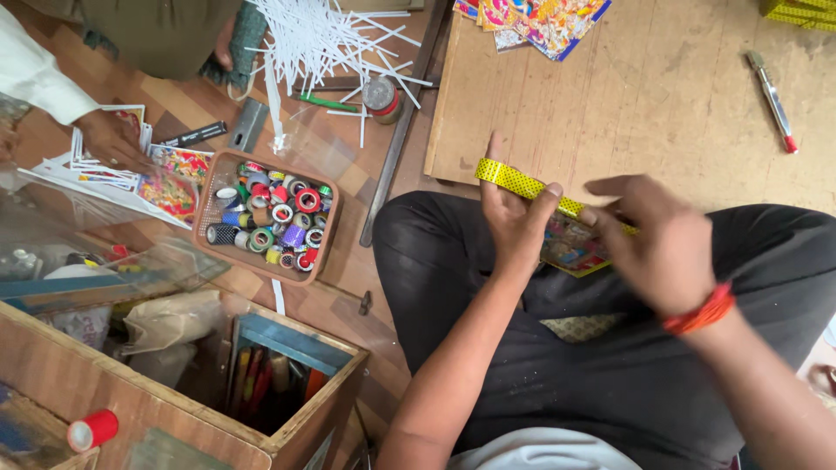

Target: The person sits on the floor and wraps small printed cards with yellow patterned tape. They place a card on a wooden board, apply tape to the edges, fold and press the tape, and use a utility knife to trim excess. The wrapped cards are stacked on the board.

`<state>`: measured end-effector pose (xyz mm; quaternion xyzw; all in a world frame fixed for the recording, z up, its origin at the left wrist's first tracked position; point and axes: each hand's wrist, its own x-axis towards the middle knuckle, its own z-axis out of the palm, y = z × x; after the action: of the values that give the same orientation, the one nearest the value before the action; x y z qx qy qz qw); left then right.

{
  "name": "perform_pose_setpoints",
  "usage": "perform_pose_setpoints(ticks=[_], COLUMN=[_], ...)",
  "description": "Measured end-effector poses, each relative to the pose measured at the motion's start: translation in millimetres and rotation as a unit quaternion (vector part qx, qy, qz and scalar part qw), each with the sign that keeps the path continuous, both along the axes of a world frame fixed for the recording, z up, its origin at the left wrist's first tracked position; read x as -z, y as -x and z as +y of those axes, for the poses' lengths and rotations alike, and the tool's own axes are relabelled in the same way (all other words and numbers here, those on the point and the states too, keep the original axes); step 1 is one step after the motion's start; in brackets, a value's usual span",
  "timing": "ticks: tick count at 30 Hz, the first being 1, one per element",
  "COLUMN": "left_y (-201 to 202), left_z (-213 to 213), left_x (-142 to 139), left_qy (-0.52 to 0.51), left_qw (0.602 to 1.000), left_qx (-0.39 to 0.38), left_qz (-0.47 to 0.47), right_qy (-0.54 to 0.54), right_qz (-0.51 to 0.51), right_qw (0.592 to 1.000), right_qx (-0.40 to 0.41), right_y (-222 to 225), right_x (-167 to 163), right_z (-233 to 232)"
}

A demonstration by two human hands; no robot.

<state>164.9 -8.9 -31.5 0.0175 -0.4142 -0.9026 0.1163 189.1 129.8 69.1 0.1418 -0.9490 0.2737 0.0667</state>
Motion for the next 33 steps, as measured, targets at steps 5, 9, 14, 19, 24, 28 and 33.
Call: perform_pose_setpoints(ticks=[5, 9, 14, 19, 24, 28, 33], left_y=[3, -2, -4, -5, -16, -29, -51], left_z=[-2, -3, -2, -4, -10, -21, -42], left_x=[-2, 0, 5, 0, -16, -26, -28], left_qy=[-0.034, -0.014, -0.042, -0.028, -0.044, 0.021, 0.199], left_qw=[0.999, 0.999, 0.998, 0.999, 0.996, 0.997, 0.974], left_qx=[-0.021, -0.033, -0.027, -0.024, 0.002, -0.010, -0.012], left_qz=[-0.024, -0.035, -0.046, -0.018, -0.080, -0.080, -0.112], right_qy=[-0.245, -0.300, -0.356, -0.370, -0.111, -0.094, -0.173], right_qz=[0.141, 0.115, 0.071, 0.036, -0.036, 0.056, 0.030], right_qw=[0.959, 0.947, 0.931, 0.927, 0.984, 0.993, 0.981], right_qx=[-0.029, -0.006, 0.024, 0.052, 0.134, 0.043, 0.085], right_y=[-23, -28, -53, -81, -21, 83, 165], right_x=[9, 12, -3, 5, 28, 56, 95], right_z=[-37, -38, -5, 40, 86, 92, 70])
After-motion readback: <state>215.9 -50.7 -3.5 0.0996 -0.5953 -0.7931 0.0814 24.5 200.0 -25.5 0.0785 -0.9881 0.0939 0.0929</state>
